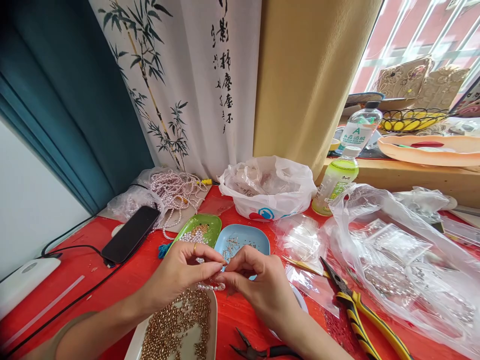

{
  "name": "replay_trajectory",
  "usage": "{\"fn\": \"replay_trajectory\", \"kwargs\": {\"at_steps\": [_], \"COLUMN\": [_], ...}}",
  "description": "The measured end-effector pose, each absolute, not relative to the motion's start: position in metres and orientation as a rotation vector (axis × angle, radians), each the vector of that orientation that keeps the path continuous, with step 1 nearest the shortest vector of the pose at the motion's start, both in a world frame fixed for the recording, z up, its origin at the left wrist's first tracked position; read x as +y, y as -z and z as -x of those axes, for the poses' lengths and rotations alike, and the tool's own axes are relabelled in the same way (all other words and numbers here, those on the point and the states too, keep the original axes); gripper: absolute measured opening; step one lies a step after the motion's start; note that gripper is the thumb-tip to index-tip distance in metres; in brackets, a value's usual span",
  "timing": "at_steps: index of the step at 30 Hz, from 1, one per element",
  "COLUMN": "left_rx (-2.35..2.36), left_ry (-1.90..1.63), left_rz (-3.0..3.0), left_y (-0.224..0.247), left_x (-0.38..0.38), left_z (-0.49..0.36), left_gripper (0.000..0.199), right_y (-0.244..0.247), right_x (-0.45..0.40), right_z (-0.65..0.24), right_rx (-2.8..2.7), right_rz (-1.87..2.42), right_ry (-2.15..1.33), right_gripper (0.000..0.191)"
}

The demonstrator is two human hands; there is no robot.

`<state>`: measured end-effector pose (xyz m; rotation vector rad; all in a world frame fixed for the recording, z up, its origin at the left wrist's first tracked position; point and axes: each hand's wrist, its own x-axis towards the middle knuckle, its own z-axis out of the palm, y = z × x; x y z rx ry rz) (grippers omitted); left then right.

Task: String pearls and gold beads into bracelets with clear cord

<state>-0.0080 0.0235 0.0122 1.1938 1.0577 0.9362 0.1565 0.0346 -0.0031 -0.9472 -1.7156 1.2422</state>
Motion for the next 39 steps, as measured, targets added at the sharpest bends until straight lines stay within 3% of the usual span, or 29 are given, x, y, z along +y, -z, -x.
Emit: {"fn": "replay_trajectory", "kwargs": {"at_steps": [7, 14, 20, 28, 39], "left_rx": [0.999, 0.903, 0.84, 0.77, 0.855], "left_ry": [-0.974, -0.934, -0.923, -1.009, -1.044], "left_rz": [-1.309, -1.247, -1.194, -1.247, -1.361], "left_y": [-0.013, -0.005, -0.003, -0.005, -0.006], "left_x": [0.021, 0.02, 0.018, 0.016, 0.013], "left_z": [0.007, 0.006, 0.003, 0.0, 0.001], "left_gripper": [0.011, 0.014, 0.013, 0.009, 0.009], "right_y": [0.001, 0.0, 0.002, 0.005, 0.004], "right_x": [0.029, 0.03, 0.025, 0.02, 0.02], "right_z": [-0.157, -0.154, -0.154, -0.143, -0.139], "right_rx": [-1.826, -1.795, -1.671, -1.216, -1.147], "right_rz": [0.882, 0.892, 0.936, 0.766, 0.707], "right_ry": [-0.794, -0.831, -1.024, -1.606, -1.727], "right_gripper": [0.017, 0.02, 0.02, 0.031, 0.035]}}
